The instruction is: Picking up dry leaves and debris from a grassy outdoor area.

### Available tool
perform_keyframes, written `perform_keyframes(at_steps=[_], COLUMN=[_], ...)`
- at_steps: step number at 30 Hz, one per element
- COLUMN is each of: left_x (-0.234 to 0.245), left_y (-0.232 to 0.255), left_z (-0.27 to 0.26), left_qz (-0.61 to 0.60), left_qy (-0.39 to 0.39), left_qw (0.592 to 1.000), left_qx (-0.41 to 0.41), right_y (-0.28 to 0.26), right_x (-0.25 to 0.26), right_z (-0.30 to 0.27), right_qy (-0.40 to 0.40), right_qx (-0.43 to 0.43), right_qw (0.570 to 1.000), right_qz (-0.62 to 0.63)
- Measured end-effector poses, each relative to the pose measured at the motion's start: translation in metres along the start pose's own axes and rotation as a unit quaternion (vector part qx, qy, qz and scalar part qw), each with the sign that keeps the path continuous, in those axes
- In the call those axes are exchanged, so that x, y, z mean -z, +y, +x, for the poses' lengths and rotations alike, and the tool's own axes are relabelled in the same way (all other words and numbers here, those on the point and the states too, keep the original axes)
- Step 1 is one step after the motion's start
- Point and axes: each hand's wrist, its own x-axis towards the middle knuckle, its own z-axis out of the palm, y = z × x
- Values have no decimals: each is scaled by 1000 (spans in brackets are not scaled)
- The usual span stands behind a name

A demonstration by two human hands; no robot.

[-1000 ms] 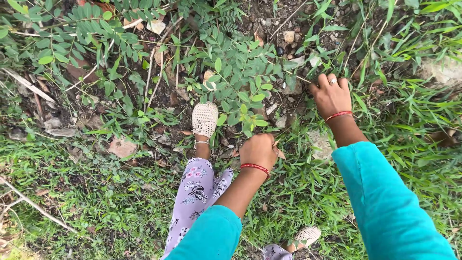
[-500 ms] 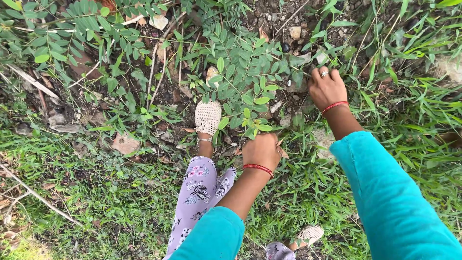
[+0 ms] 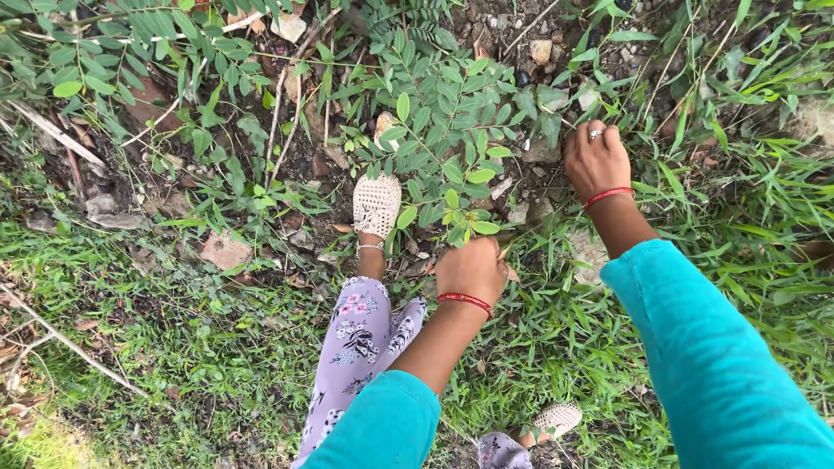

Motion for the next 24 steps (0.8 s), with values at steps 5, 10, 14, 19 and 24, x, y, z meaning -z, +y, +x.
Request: perform_keyframes(at_steps=[5,10,14,19,24], left_x=[-4,-2,-3,-5,-18], left_y=[-4,-3,-3,1,1], left_z=[-1,-1,1,-1,-3], left_qz=[0,2,16,39,60], left_qy=[1,-8,-19,-34,-34], left_qw=[1000,1000,1000,999,998], left_qx=[-4,-2,7,9,0], right_y=[0,13,22,34,31], right_x=[-9,7,14,13,32], right_z=[0,0,-15,-51,-79], right_qy=[-30,-66,-46,-32,44], right_qx=[38,77,69,10,-87], right_qw=[998,992,992,991,975], right_qz=[34,80,100,132,197])
